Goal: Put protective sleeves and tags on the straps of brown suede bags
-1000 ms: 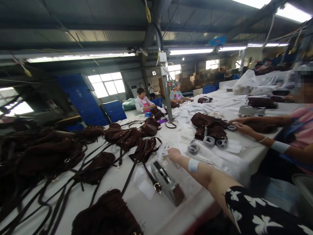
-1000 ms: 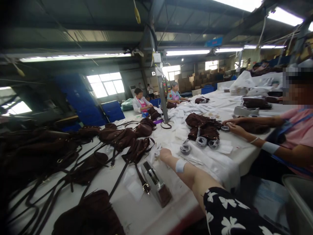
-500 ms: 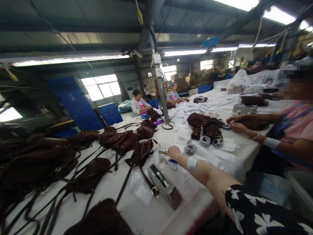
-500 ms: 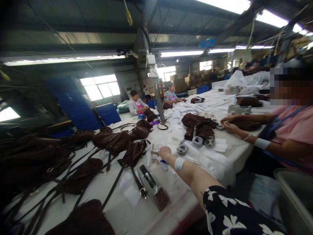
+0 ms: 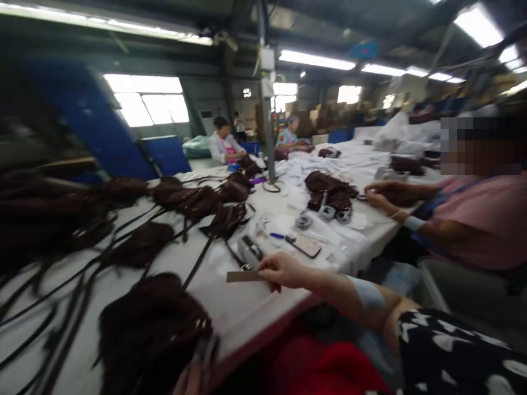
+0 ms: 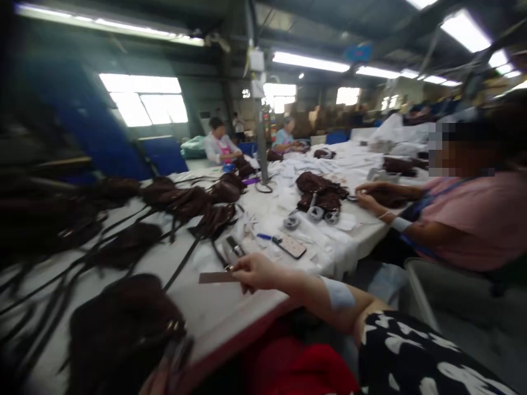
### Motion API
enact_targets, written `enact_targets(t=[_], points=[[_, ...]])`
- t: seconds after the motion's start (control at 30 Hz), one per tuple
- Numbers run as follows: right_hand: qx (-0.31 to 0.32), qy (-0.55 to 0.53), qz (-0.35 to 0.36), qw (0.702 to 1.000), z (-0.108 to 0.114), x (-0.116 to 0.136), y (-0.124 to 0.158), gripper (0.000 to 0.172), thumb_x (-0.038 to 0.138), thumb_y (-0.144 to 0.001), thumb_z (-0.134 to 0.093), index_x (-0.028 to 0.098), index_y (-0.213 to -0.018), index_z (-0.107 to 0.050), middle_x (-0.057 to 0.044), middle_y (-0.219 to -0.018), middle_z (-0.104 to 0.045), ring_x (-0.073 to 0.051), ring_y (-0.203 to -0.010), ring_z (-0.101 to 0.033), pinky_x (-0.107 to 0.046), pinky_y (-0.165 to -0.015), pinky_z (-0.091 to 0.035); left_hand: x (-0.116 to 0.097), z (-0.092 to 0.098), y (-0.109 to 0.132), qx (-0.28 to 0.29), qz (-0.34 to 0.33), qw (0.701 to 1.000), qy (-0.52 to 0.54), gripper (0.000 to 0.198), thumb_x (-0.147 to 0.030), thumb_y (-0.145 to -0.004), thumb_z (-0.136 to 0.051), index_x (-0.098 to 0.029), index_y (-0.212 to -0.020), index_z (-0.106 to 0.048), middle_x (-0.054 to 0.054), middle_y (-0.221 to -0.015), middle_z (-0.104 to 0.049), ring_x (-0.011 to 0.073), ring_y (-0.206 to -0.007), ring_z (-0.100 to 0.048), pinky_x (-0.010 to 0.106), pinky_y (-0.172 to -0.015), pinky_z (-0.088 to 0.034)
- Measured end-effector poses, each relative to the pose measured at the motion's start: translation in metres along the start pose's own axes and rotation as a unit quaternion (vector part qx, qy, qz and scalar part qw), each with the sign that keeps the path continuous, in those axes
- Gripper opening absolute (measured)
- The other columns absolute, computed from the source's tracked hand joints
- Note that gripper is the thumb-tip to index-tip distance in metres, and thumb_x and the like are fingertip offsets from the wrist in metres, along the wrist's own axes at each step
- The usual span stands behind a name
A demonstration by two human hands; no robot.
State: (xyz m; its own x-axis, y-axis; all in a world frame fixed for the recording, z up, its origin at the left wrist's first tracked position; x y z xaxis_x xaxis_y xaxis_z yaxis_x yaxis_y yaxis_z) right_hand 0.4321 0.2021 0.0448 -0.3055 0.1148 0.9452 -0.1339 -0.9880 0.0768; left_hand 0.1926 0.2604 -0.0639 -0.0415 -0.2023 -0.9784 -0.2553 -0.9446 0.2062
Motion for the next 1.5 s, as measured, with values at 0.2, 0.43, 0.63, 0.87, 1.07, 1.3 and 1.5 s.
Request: enact_targets(t=[0.2,0.43,0.63,0.87,1.07,1.3,1.5], points=[[0.136,-0.064,-0.127,0.981,-0.091,-0.031,0.048,0.016,0.029,-0.079,-0.054,0.015,-0.085,-0.060,0.006,-0.046,-0.058,-0.008,-0.033,-0.047,-0.016,-0.034,-0.032,0.004,0.036,0.035,-0.058,0.087,0.962,0.254,0.028,-0.037,-0.070,-0.077,-0.013,-0.084,-0.071,0.007,-0.088,-0.073,0.0176,-0.080,-0.066,0.029,-0.070,-0.056],[0.125,-0.068,-0.145,0.979,-0.126,-0.048,0.031,0.020,0.035,-0.078,-0.053,0.016,-0.082,-0.057,0.006,-0.043,-0.056,-0.008,-0.030,-0.045,-0.017,-0.033,-0.030,-0.003,0.028,0.040,-0.055,0.084,0.948,0.303,0.041,-0.040,-0.051,-0.088,-0.014,-0.078,-0.072,0.003,-0.078,-0.072,0.0140,-0.072,-0.062,0.029,-0.068,-0.054],[0.077,-0.098,-0.122,0.985,-0.157,-0.045,0.019,0.025,0.041,-0.077,-0.052,0.016,-0.080,-0.054,0.006,-0.044,-0.055,-0.007,-0.031,-0.044,-0.018,-0.035,-0.029,-0.002,0.038,0.041,-0.075,0.046,0.973,0.214,0.046,-0.050,-0.054,-0.084,-0.011,-0.078,-0.073,0.006,-0.074,-0.072,0.0139,-0.069,-0.061,0.025,-0.067,-0.048],[0.066,-0.167,-0.089,0.980,-0.177,-0.053,0.018,0.047,0.059,-0.071,-0.053,0.015,-0.087,-0.055,0.005,-0.048,-0.057,-0.008,-0.032,-0.043,-0.019,-0.034,-0.030,-0.008,0.046,0.042,-0.080,0.017,0.986,0.145,0.046,-0.053,-0.057,-0.081,-0.011,-0.074,-0.073,0.006,-0.069,-0.071,0.0142,-0.066,-0.060,0.024,-0.064,-0.045],[0.088,-0.158,-0.081,0.980,-0.187,-0.049,0.005,0.046,0.059,-0.069,-0.056,0.015,-0.085,-0.055,0.006,-0.047,-0.055,-0.008,-0.034,-0.046,-0.018,-0.036,-0.031,-0.008,0.044,0.045,-0.088,0.024,0.991,0.098,0.051,-0.058,-0.056,-0.078,-0.011,-0.077,-0.074,0.006,-0.067,-0.071,0.0161,-0.061,-0.060,0.025,-0.059,-0.045],[0.099,-0.106,-0.059,0.988,-0.182,-0.042,0.009,0.030,0.041,-0.080,-0.052,0.015,-0.094,-0.057,0.005,-0.052,-0.058,-0.010,-0.038,-0.051,-0.020,-0.039,-0.037,-0.012,0.050,0.043,-0.096,-0.005,0.994,0.047,0.050,-0.059,-0.058,-0.075,-0.011,-0.074,-0.074,0.007,-0.068,-0.072,0.0188,-0.066,-0.062,0.027,-0.063,-0.046],[0.161,0.123,0.209,0.957,-0.164,-0.006,0.031,0.038,0.016,-0.073,-0.063,0.022,-0.110,-0.063,-0.003,-0.103,-0.069,-0.015,-0.080,-0.064,-0.025,-0.074,-0.050,-0.012,0.055,0.040,-0.075,-0.010,0.997,0.015,0.049,-0.061,-0.061,-0.071,-0.013,-0.069,-0.071,0.004,-0.061,-0.067,0.0167,-0.058,-0.056,0.025,-0.055,-0.040]])
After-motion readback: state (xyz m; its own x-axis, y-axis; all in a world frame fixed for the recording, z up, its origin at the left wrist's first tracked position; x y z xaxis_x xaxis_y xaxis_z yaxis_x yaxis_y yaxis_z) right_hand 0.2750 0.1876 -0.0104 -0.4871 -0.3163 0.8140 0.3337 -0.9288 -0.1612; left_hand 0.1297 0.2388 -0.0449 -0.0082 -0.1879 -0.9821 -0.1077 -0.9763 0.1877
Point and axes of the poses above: each hand's wrist, its own y-axis away from the middle knuckle, its own z-axis out of the back of the hand, x = y × z, the point moved 5 cm from there along -y, towards the middle knuckle
